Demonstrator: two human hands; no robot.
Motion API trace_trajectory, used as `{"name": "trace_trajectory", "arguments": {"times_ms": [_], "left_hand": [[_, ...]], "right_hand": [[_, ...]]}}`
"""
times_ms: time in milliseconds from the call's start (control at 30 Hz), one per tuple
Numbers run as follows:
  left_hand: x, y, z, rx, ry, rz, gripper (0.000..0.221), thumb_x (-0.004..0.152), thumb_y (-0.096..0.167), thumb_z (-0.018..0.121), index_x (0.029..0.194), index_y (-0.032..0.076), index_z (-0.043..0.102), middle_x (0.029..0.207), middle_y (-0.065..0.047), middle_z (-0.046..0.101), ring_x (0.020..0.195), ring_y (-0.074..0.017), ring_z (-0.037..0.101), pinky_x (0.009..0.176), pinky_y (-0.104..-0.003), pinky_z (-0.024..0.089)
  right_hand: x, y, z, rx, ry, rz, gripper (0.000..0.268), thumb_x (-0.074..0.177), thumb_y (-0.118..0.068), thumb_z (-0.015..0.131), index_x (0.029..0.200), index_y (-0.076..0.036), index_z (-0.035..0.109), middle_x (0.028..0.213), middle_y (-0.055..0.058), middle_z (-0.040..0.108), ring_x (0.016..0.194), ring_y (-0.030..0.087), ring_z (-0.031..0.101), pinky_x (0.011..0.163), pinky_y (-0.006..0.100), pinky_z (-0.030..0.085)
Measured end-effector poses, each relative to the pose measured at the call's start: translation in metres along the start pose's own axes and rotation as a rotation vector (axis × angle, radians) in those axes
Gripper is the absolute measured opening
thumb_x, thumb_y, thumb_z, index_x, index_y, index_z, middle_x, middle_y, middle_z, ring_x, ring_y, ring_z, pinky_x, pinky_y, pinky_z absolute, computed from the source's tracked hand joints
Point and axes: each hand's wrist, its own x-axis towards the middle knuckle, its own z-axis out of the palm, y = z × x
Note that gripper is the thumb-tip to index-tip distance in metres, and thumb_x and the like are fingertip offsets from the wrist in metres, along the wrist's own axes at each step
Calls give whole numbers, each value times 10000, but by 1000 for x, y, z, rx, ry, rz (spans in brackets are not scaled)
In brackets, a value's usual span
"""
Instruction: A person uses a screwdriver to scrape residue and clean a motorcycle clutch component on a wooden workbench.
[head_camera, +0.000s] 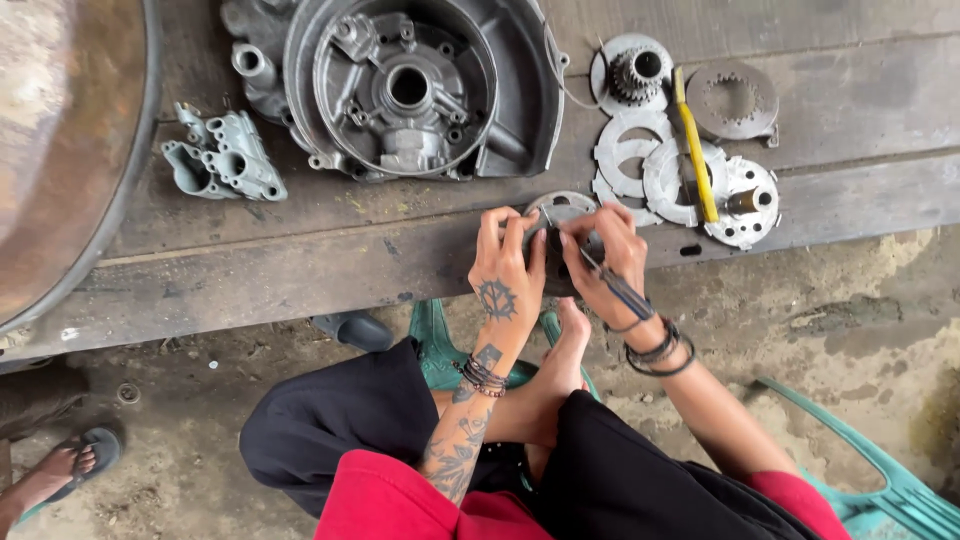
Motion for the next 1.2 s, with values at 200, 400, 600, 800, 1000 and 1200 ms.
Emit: {"name": "trace_trajectory", "arguments": {"times_ms": [200, 400, 600, 800, 1000, 1200], "left_hand": [[0, -3, 3, 9, -7, 3, 95, 934, 103, 723, 999, 125, 656, 1037, 22, 513, 749, -144, 624, 457, -277, 570], [2, 1, 0, -8, 13, -15, 87, 935, 127, 730, 983, 137, 658, 1029, 32, 515, 747, -155, 628, 473, -277, 574], [0, -3, 5, 23, 6, 14, 96, 945, 107, 722, 996, 124, 643, 1029, 23, 506, 744, -149, 619, 458, -290, 574], [1, 1, 1, -9, 8, -10, 114, 923, 119, 737, 978, 122, 637, 1033, 21, 514, 756, -173, 620, 453, -317, 569], [1, -2, 3, 33, -14, 15, 104, 950, 107, 715, 1009, 130, 632, 1045, 31, 495, 759, -159, 628, 448, -307, 581], [-2, -5, 6, 11, -4, -13, 108, 931, 139, 725, 982, 146, 630, 1037, 49, 502, 749, -146, 620, 451, -302, 572]], "right_hand": [[15, 14, 9, -28, -18, -30, 143, 902, 24, 739, 980, -89, 701, 764, 42, 671, 764, 272, 698, 1057, 462, 448], [-7, 8, 2, -33, 0, -2, 123, 898, 4, 747, 951, -92, 689, 753, 38, 658, 761, 262, 698, 1074, 439, 434], [17, 13, 10, -28, -17, -59, 127, 914, 14, 736, 970, -89, 688, 754, 30, 656, 753, 264, 680, 1047, 461, 446], [-2, 1, -1, -12, -10, -16, 125, 905, 13, 739, 948, -91, 685, 718, 36, 624, 713, 265, 656, 1034, 440, 456], [16, 14, 11, -29, -3, -66, 118, 922, 9, 722, 962, -95, 685, 733, 29, 648, 732, 254, 667, 1043, 440, 439], [-5, 5, 4, -20, 4, -19, 84, 933, -14, 714, 949, -88, 680, 709, 35, 627, 702, 250, 651, 1020, 434, 452]]}}
